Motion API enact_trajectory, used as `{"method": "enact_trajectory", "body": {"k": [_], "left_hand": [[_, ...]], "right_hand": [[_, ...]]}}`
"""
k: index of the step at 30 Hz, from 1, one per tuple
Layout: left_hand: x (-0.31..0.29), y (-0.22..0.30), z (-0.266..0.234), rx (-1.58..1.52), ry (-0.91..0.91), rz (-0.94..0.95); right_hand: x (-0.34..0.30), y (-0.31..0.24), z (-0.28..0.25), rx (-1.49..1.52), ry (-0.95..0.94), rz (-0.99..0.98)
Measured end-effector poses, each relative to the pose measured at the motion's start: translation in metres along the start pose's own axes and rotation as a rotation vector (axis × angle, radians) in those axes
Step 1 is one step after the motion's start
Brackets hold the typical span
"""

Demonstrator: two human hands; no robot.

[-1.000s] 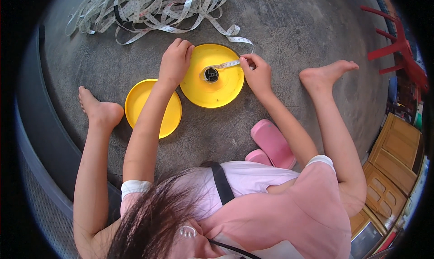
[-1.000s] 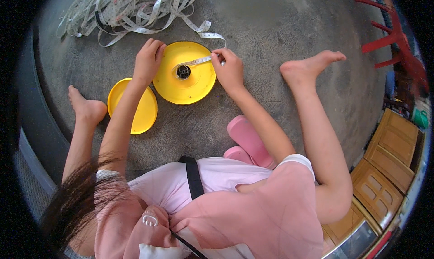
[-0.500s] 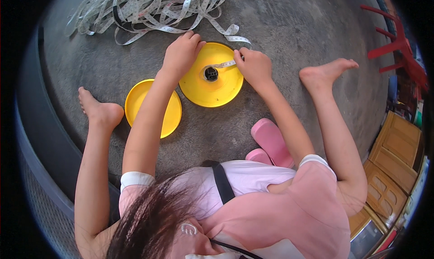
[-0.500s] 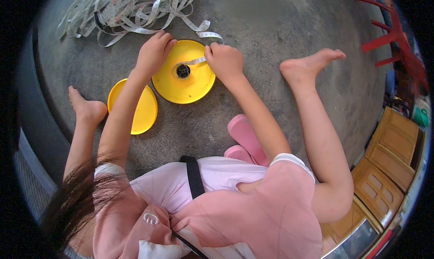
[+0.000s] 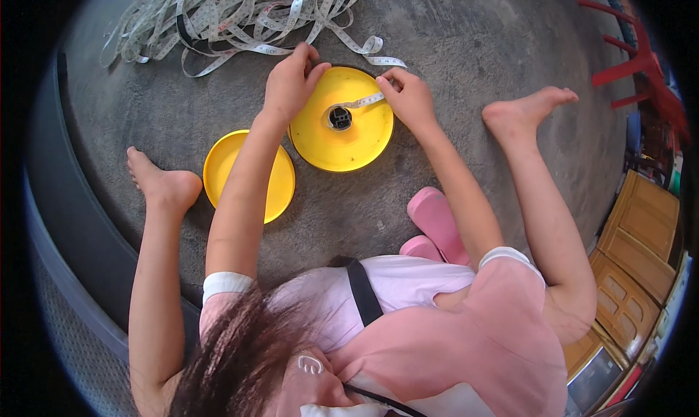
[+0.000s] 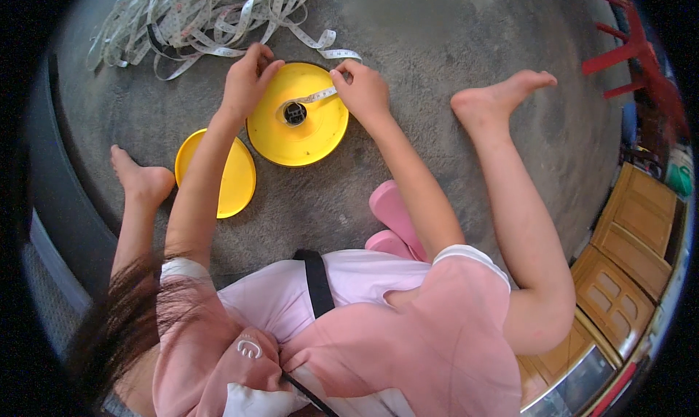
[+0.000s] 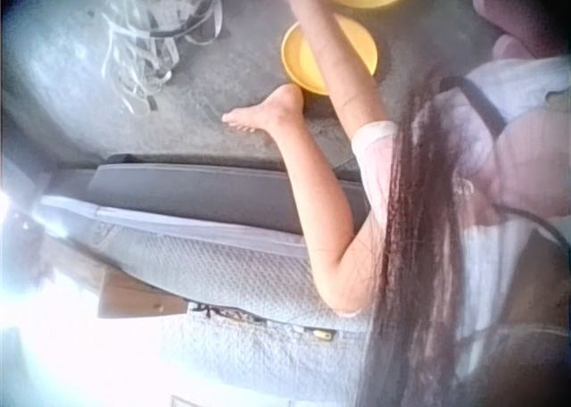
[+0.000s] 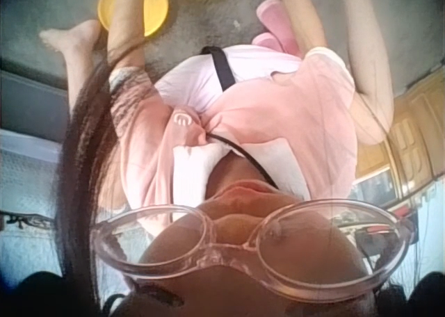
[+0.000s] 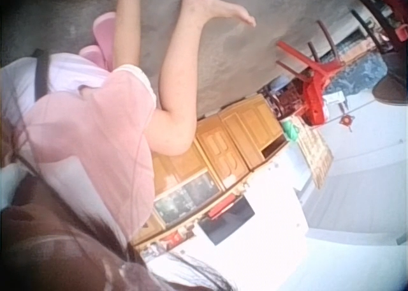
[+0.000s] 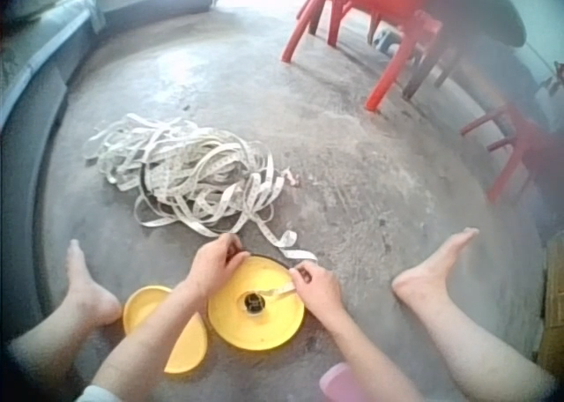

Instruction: The person sits on the floor and assembles a measuring tape into a yellow plastic reel by hand, handling a black hub and threading the tape through the reel casing.

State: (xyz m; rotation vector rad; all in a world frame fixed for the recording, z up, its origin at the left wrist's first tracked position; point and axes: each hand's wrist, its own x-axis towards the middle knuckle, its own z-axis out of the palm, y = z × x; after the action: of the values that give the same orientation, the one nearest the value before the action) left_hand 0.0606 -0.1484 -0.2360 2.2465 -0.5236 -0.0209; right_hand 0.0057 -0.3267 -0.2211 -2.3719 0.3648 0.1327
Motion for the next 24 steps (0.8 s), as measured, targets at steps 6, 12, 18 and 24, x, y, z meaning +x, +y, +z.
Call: {"method": "enact_trajectory", "body": {"k": [6, 12, 18, 24], "left_hand": [[-0.006, -0.004, -0.005, -0.113, -0.014, 0.01], [-0.01, -0.006, -0.006, -0.196, 0.003, 0.009], [-0.008, -0.003, -0.01, -0.163, 0.039, 0.03], [-0.015, 0.001, -0.009, -0.124, 0.001, -0.013]], "right_hand": [[-0.001, 0.005, 0.003, 0.109, -0.018, 0.035], [-0.004, 0.012, 0.014, 0.202, 0.119, -0.065], [-0.02, 0.003, 0.025, 0.302, 0.364, -0.183], [-0.021, 0.011, 0.024, 0.259, 0.354, -0.211]]}}
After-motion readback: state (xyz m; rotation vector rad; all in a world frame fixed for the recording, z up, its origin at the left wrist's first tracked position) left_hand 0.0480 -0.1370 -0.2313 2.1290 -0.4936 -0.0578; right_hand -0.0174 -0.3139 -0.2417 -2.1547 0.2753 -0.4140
